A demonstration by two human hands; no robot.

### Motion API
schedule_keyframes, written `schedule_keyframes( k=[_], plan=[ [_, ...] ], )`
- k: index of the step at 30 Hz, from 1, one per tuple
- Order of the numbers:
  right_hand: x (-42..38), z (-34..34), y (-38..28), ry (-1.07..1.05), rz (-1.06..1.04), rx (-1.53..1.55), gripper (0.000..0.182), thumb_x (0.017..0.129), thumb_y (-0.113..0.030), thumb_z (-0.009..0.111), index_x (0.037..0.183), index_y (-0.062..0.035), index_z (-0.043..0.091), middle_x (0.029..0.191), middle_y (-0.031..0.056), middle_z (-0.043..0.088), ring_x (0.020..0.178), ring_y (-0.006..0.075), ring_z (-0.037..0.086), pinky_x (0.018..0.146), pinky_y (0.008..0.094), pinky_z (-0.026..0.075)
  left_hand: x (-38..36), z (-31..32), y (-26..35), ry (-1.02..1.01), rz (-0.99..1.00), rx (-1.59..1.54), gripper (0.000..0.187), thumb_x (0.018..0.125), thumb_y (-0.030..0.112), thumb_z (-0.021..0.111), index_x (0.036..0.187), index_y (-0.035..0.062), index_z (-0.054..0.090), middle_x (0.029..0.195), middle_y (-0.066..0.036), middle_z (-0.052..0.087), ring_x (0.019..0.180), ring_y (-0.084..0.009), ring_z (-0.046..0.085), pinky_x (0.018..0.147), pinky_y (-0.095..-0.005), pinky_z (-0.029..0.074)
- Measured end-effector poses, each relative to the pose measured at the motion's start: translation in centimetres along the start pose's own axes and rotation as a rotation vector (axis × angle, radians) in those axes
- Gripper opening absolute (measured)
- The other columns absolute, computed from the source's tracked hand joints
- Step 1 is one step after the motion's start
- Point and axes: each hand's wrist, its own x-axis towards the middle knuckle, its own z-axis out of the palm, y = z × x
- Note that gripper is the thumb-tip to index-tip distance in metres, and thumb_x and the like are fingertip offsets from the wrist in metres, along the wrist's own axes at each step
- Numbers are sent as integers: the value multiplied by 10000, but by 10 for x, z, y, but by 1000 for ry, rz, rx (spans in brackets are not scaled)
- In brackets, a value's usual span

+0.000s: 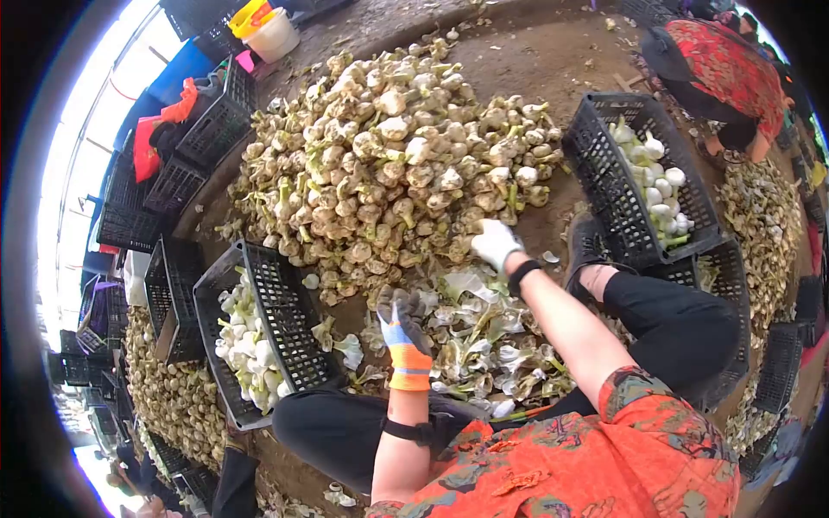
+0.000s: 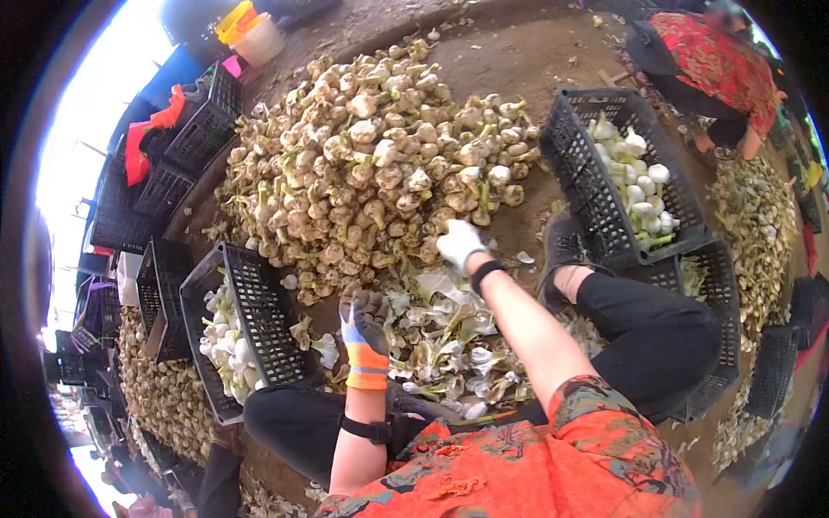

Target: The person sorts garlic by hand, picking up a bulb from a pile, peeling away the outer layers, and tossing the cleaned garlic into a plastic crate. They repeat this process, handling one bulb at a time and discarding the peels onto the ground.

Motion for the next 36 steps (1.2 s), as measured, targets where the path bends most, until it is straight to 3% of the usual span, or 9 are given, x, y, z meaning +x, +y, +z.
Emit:
schedule_keyframes(
  k=[4, 7, 9, 12, 15, 19, 21, 25, 36],
  plan=[
    [8, 48, -19, 82, 99, -267, 526, 743, -130, 543, 1250, -11, 472, 1004, 263, 620, 969, 380, 595, 849, 424, 469, 12, -12, -6, -79, 37, 93, 511, 857, 100, 611, 1313, 69, 382, 1065, -68, 538, 894, -163, 576, 733, -305, 506],
    [12, 35, -12, 124, 48, -212, 403, 728, -159, 565, 1099, -3, 573, 983, 246, 631, 956, 388, 593, 822, 432, 474, 22, -15, -11, -99, 5, 116, 566, 827, 47, 656, 1324, 84, 387, 1095, -68, 501, 920, -166, 573, 752, -292, 506],
    [-15, -1, -34, -52, -112, 55, 221, 681, -131, 629, 866, -11, 657, 827, 184, 664, 797, 306, 640, 733, 378, 496, 31, -15, -22, -201, 32, 185, 526, 873, 169, 634, 1332, 101, 386, 1145, -76, 493, 932, -186, 575, 741, -306, 513],
    [-55, -37, -71, -316, -392, 126, 232, 680, -153, 690, 867, -16, 679, 790, 151, 668, 764, 259, 638, 720, 335, 496, 21, 9, -7, -167, -274, 135, 509, 913, 322, 572, 1339, 109, 389, 1193, -84, 496, 939, -208, 581, 710, -303, 522],
    [-92, -62, -101, -199, -842, -93, 284, 704, -97, 724, 958, 5, 646, 848, 75, 666, 784, 142, 621, 727, 291, 487, 16, 1, 6, -642, -473, -14, 456, 907, 359, 565, 1241, 66, 464, 1125, -106, 575, 949, -258, 612, 736, -377, 552],
    [-123, -75, -115, -214, -492, 998, 363, 755, -150, 736, 1070, -41, 593, 878, -27, 607, 731, 113, 585, 679, 237, 486, -31, 26, 39, -686, -51, -7, 516, 869, 201, 630, 1319, 64, 418, 1177, -98, 559, 987, -214, 595, 819, -365, 536],
    [-149, -84, -121, -218, -126, 1034, 340, 769, -98, 707, 1081, -27, 591, 915, -5, 637, 783, 74, 581, 678, 217, 473, -42, 29, 39, -676, 155, -4, 579, 836, 102, 660, 1349, 60, 394, 1191, -89, 556, 1011, -186, 584, 859, -338, 516],
    [-182, -60, -134, -384, -185, 1114, 376, 767, -217, 766, 1037, -16, 597, 892, 8, 636, 740, 74, 582, 684, 212, 467, -58, 29, 37, -761, 464, 157, 635, 761, -46, 681, 1329, 14, 402, 1287, -94, 500, 1148, -183, 513, 988, -324, 425],
    [-206, -76, -135, -445, -372, 976, 218, 842, -93, 654, 1014, 38, 628, 940, 44, 658, 839, 94, 601, 778, 242, 475, -82, 21, 47, -727, 433, 152, 592, 755, -178, 565, 1296, 11, 420, 1310, -109, 486, 1171, -204, 504, 976, -337, 443]
  ],
)
